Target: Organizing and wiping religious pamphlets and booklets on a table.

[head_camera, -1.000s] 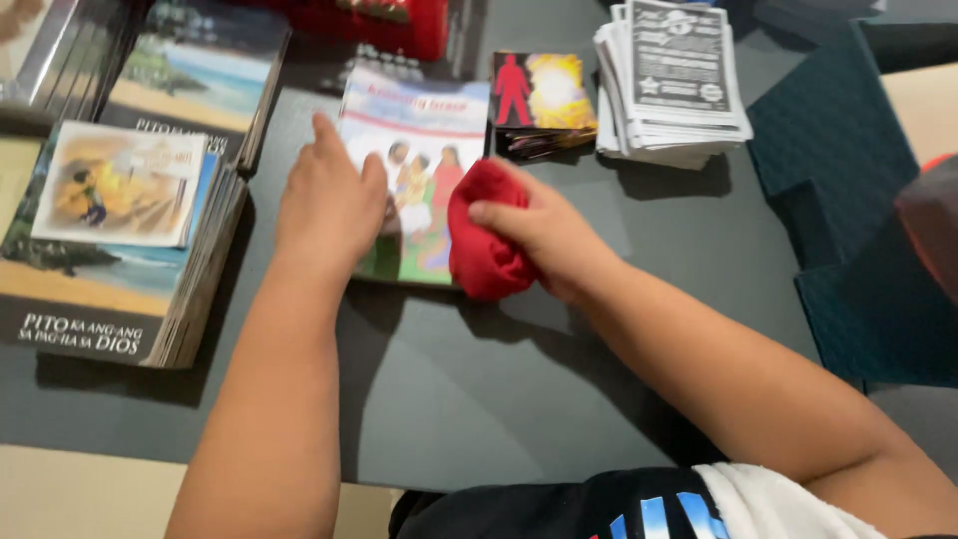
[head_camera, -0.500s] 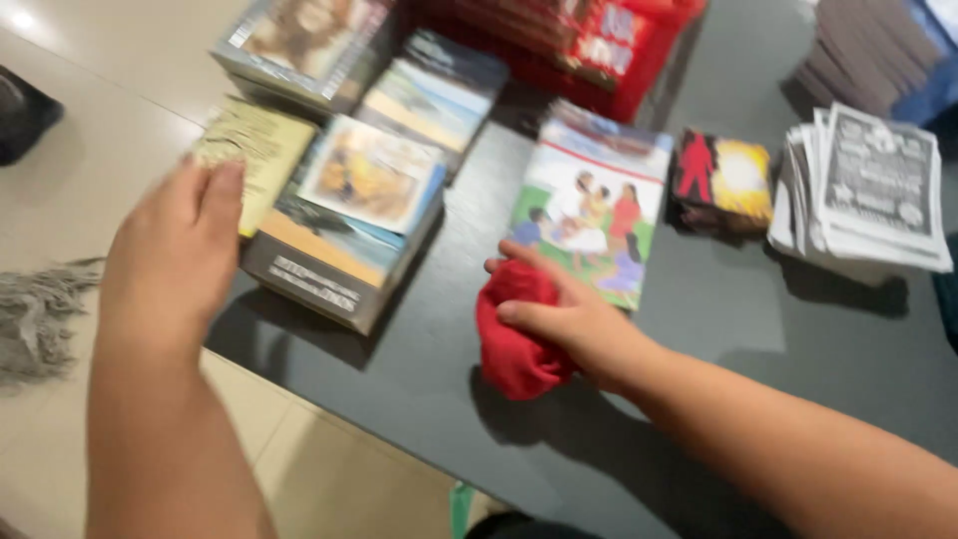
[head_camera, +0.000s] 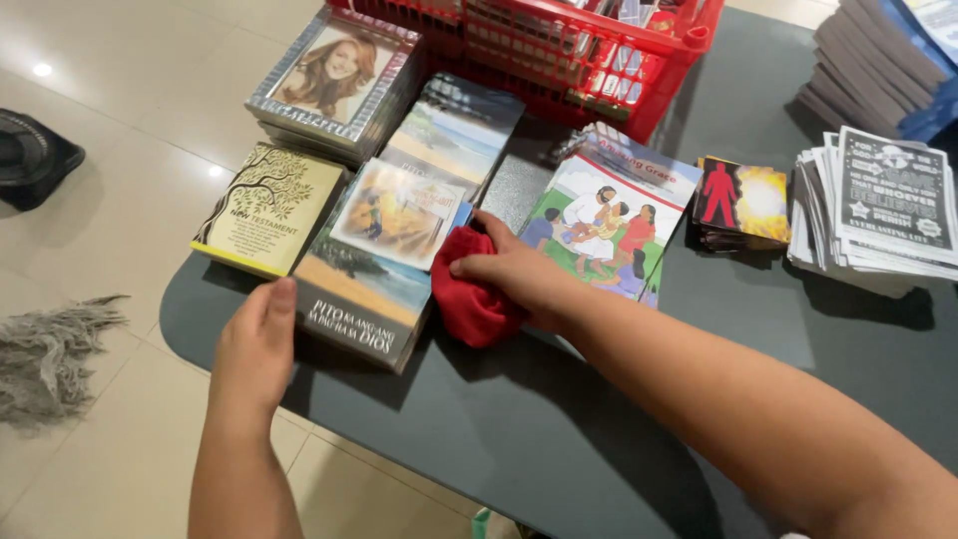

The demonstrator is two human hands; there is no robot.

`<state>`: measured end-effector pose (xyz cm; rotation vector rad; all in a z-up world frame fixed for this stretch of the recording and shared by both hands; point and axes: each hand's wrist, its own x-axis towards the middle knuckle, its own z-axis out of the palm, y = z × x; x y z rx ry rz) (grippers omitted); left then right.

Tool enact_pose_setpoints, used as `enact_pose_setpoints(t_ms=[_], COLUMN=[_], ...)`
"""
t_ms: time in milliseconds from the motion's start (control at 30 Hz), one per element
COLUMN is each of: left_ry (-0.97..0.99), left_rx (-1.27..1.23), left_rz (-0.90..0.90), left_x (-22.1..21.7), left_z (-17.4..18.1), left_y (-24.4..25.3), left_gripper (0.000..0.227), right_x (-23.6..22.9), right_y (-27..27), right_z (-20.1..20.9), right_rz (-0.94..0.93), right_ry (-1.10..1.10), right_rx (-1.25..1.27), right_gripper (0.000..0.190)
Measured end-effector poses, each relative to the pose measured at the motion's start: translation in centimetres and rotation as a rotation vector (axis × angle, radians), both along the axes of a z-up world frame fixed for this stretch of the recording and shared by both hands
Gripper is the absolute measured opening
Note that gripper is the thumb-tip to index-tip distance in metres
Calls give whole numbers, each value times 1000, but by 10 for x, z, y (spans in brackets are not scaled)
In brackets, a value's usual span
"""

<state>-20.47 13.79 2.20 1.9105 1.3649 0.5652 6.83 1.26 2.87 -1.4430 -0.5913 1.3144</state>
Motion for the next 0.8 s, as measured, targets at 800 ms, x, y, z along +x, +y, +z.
enact_pose_setpoints(t_ms=[800], left_ry=[-26], left_rx=[-278], left_rz=[-585], left_x=[49], left_z=[14], left_y=[-255], left_gripper=[58], right_x=[65], right_y=[-330], right_z=[12], right_rz=[21], right_ry=[-275], right_rx=[-237], right_gripper=[97])
